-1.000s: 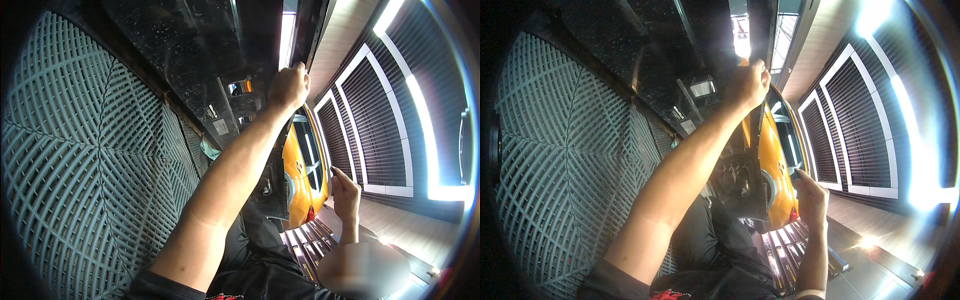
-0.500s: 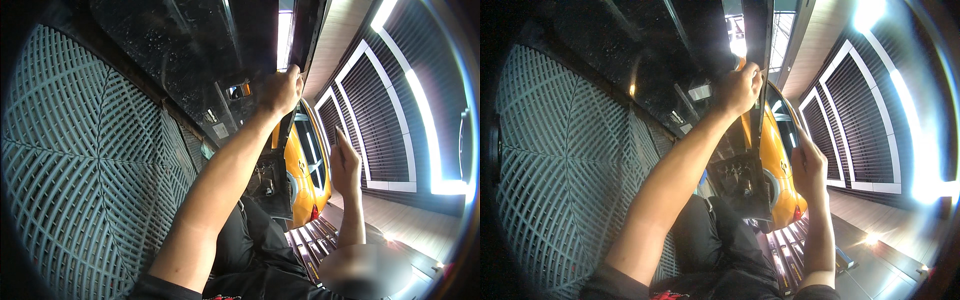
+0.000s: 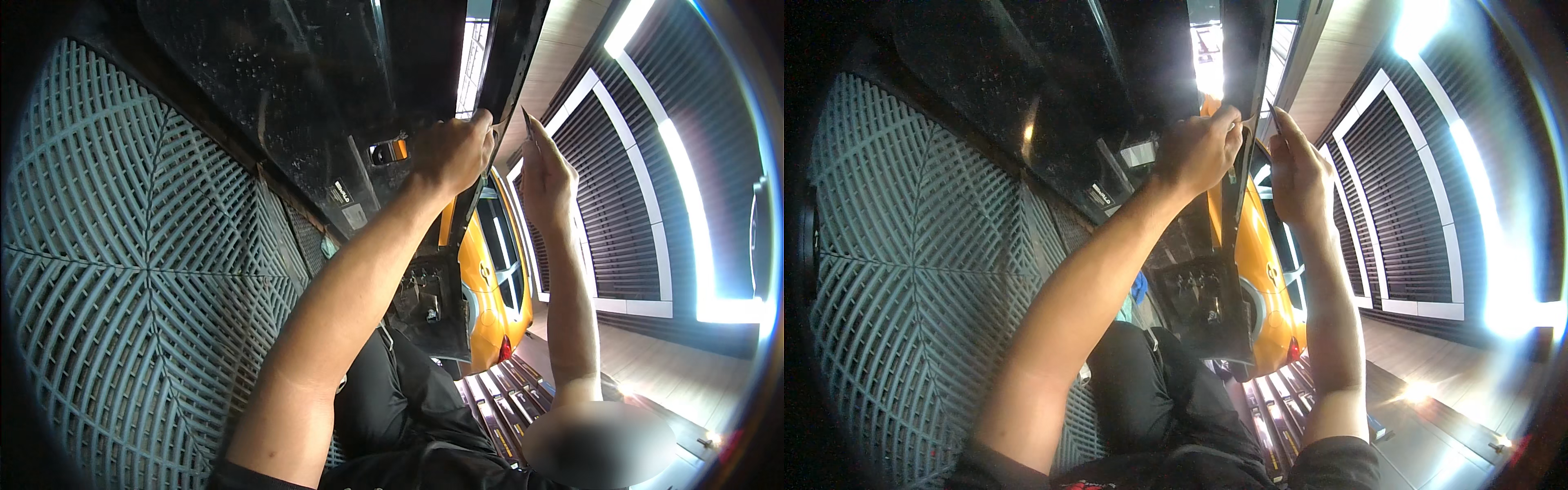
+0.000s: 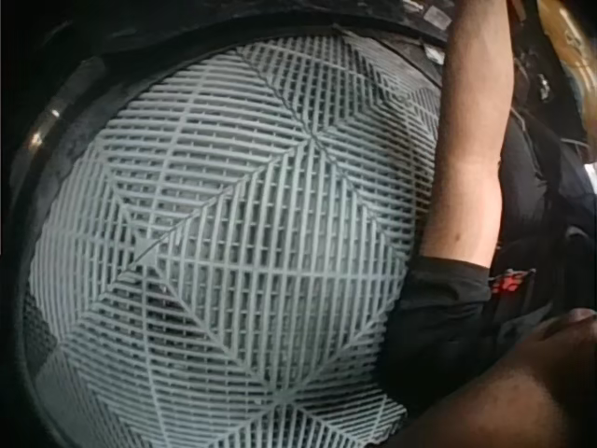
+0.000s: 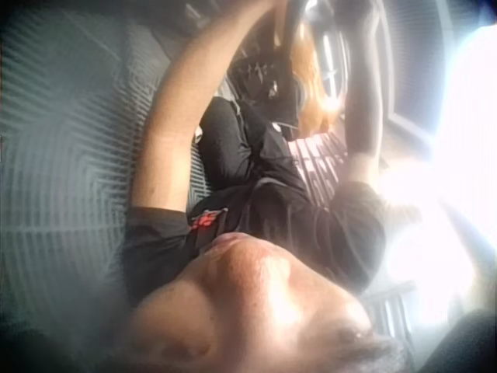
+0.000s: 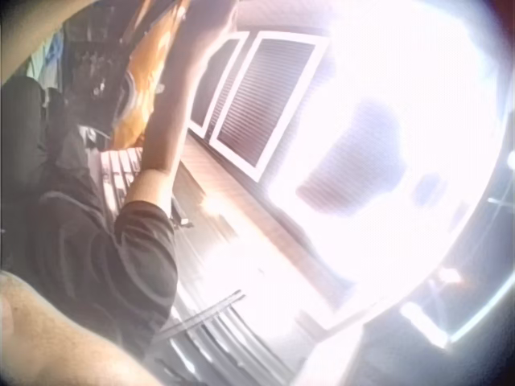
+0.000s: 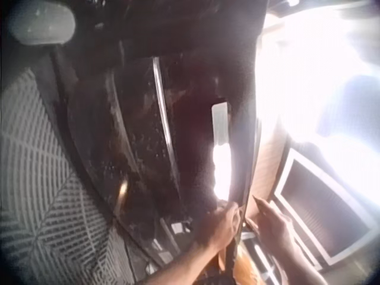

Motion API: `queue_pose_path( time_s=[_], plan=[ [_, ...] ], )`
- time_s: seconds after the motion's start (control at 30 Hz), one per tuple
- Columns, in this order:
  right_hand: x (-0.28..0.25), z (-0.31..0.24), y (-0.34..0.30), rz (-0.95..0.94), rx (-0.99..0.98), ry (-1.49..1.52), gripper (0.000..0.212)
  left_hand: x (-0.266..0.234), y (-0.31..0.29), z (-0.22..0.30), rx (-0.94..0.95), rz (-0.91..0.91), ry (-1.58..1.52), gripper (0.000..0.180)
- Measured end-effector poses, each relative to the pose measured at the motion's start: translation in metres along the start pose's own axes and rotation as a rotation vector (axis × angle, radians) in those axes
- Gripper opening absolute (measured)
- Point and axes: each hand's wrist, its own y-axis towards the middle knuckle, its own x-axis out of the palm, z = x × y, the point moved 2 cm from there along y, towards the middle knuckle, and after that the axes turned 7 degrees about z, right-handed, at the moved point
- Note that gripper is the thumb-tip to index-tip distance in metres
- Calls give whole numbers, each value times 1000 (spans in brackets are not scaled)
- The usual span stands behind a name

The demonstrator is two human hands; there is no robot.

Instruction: The person uses a utility knife to carefully pry and remove a black plastic trim piece from the edge of a car bumper. They work along the seam, lifting the trim away from the bumper surface.

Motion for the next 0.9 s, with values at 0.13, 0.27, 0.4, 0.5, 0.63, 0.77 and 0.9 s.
queue_pose_path(
  time_s=[0.13, 0.27, 0.4, 0.5, 0.63, 0.77, 0.9],
  plan=[
    [7, -6, 9, 17, -58, -12, 35, 0, 0, 0, 16, -5, 28, 14],
    [14, -8, 18, 51, -88, -44, 34, 0, 3, -2, 22, -41, 75, 20],
    [13, 3, 14, 69, -51, -38, 33, 2, 1, -2, 18, -36, 45, 20],
    [11, 12, 2, 105, -94, -16, 32, 2, 2, -3, 25, -21, 37, 20],
    [14, 21, -21, 91, 42, 27, 31, 2, 3, -2, 22, -20, 28, 16],
    [32, 23, -33, 127, 69, 16, 31, 0, 2, -1, 38, 66, 1, 11],
    [44, 24, -37, 185, 132, 32, 32, 2, 2, -3, 55, 72, -6, 9]
  ],
)
